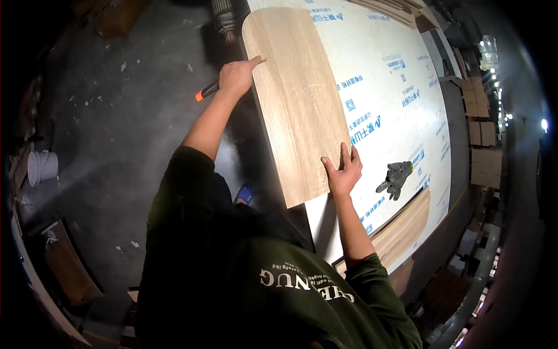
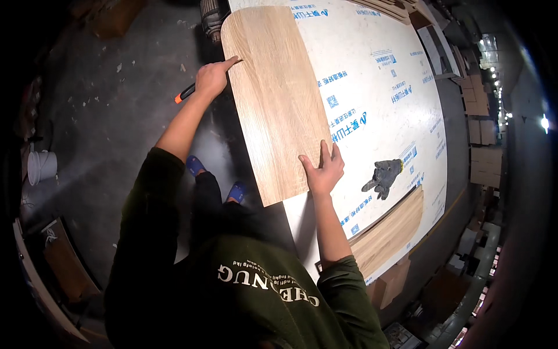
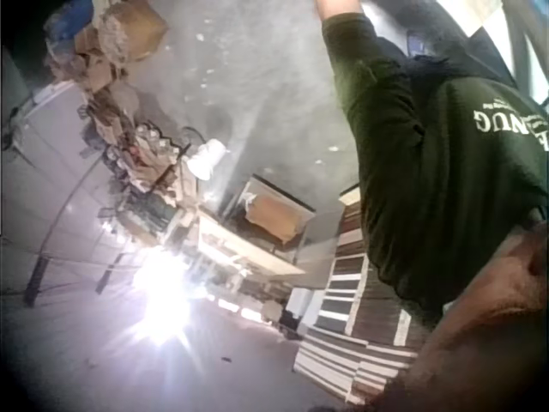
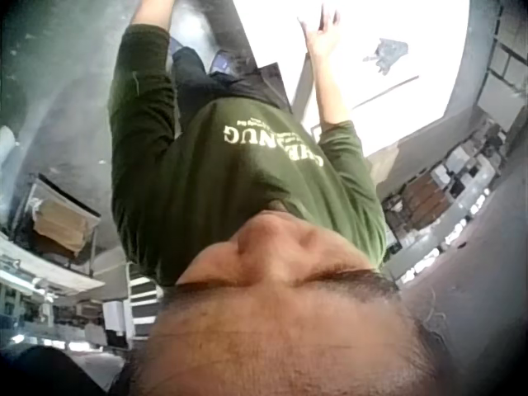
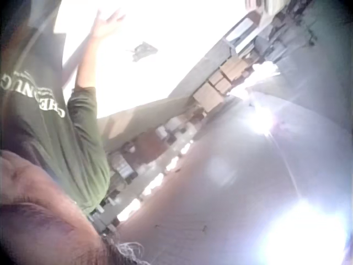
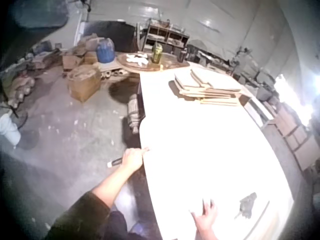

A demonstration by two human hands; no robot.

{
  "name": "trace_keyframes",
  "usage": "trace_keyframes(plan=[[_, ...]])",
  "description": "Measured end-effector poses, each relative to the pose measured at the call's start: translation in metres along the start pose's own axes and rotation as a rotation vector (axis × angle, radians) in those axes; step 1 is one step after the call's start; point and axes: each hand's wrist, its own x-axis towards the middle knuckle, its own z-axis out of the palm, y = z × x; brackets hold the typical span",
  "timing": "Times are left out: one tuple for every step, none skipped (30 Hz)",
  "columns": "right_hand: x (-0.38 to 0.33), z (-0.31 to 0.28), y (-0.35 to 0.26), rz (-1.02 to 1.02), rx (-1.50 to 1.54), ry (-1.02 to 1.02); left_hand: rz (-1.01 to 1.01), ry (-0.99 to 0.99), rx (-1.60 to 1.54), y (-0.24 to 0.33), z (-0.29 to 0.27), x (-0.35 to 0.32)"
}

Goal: Trimming the edge of a wood panel with a utility knife.

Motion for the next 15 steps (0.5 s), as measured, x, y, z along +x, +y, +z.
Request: trace_keyframes(plan=[[-0.002,-0.001,0.000,0.020,0.000,0.013,0.004,-0.011,-0.006,0.005,0.002,-0.003],[-0.001,0.001,0.001,0.031,-0.006,0.007,0.022,-0.014,-0.002,0.009,0.003,-0.009],[0.004,0.003,0.001,0.057,-0.023,0.013,0.041,-0.018,0.004,0.014,0.004,-0.017],[0.008,0.004,-0.001,0.084,-0.037,0.016,0.045,-0.033,0.005,0.018,0.006,-0.029],[0.013,0.005,-0.001,0.098,-0.037,0.014,0.060,-0.017,-0.004,0.020,0.008,-0.038],[0.018,0.007,-0.001,0.100,-0.049,0.010,0.075,-0.001,-0.013,0.023,0.010,-0.047],[0.022,0.009,-0.003,0.100,-0.055,0.005,0.082,-0.011,-0.006,0.027,0.008,-0.058],[0.025,0.009,-0.003,0.104,-0.063,-0.006,0.091,-0.012,-0.020,0.034,0.009,-0.069],[0.026,0.008,-0.002,0.119,-0.066,-0.007,0.099,-0.013,-0.035,0.041,0.009,-0.080],[0.027,0.009,-0.005,0.103,-0.060,0.001,0.134,0.016,-0.042,0.041,0.011,-0.094],[0.027,0.010,-0.004,0.091,-0.061,0.011,0.140,0.008,-0.042,0.046,0.014,-0.108],[0.026,0.011,-0.002,0.092,-0.066,0.017,0.185,0.023,-0.059,0.051,0.017,-0.123],[0.026,0.012,-0.002,0.099,-0.066,0.014,0.228,0.036,-0.075,0.057,0.018,-0.139],[0.025,0.012,-0.002,0.098,-0.067,0.021,0.232,0.029,-0.076,0.065,0.018,-0.156],[0.025,0.011,-0.002,0.096,-0.067,0.028,0.230,0.004,-0.096,0.075,0.018,-0.173]])
